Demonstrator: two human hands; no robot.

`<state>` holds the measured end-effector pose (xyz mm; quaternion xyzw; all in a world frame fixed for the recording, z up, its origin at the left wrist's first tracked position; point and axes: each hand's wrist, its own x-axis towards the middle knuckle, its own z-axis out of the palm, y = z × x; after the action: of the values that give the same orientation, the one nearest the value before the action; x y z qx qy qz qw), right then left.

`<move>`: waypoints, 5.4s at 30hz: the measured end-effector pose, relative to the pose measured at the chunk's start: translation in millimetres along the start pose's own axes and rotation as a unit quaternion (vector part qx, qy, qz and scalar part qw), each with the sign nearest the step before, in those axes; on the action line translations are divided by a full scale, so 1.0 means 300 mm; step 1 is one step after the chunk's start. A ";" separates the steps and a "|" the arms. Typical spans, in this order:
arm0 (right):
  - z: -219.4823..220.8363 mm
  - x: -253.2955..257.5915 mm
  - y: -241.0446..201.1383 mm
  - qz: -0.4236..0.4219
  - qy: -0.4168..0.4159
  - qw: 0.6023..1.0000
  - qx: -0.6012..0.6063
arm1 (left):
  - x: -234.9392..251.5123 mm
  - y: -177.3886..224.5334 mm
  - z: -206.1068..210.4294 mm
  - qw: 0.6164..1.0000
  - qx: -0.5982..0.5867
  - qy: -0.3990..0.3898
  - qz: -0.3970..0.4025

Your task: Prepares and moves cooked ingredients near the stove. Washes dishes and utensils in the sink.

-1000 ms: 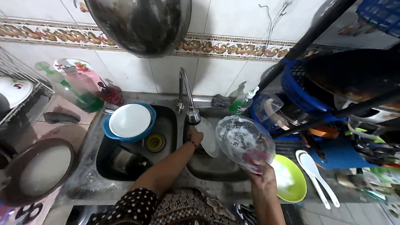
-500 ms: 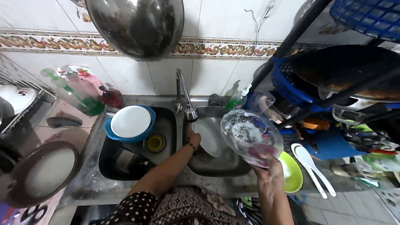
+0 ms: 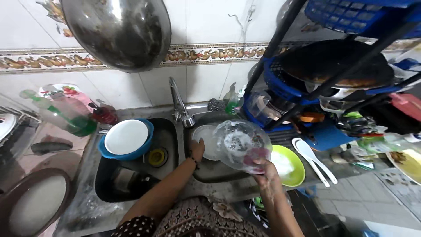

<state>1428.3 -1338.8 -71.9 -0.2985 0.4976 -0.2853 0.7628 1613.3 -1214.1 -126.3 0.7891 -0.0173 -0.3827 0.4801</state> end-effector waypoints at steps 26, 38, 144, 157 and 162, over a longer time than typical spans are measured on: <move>-0.209 0.191 -0.160 -0.187 -0.016 0.646 -0.740 | -0.300 -0.147 -0.210 0.937 -0.326 -0.096 0.082; 0.031 0.009 -0.046 -0.321 -0.100 0.611 -0.716 | -0.417 -0.266 -0.389 0.915 -0.387 0.055 0.103; 0.324 0.007 0.063 -0.147 -0.136 0.804 -0.559 | -0.049 -0.197 -0.209 0.860 -0.499 -0.106 0.002; 0.352 0.182 0.228 -0.257 -0.180 0.542 -0.780 | -0.001 -0.124 -0.196 0.940 -0.324 -0.030 0.106; 0.453 0.210 0.326 -0.229 -0.258 0.532 -0.773 | -0.040 -0.136 -0.151 0.939 -0.337 -0.040 0.051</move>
<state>1589.8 -1297.2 -137.0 -0.9362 0.2200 0.1357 0.2382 1619.0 -1153.8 -139.5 0.5629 0.0528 -0.3724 0.7360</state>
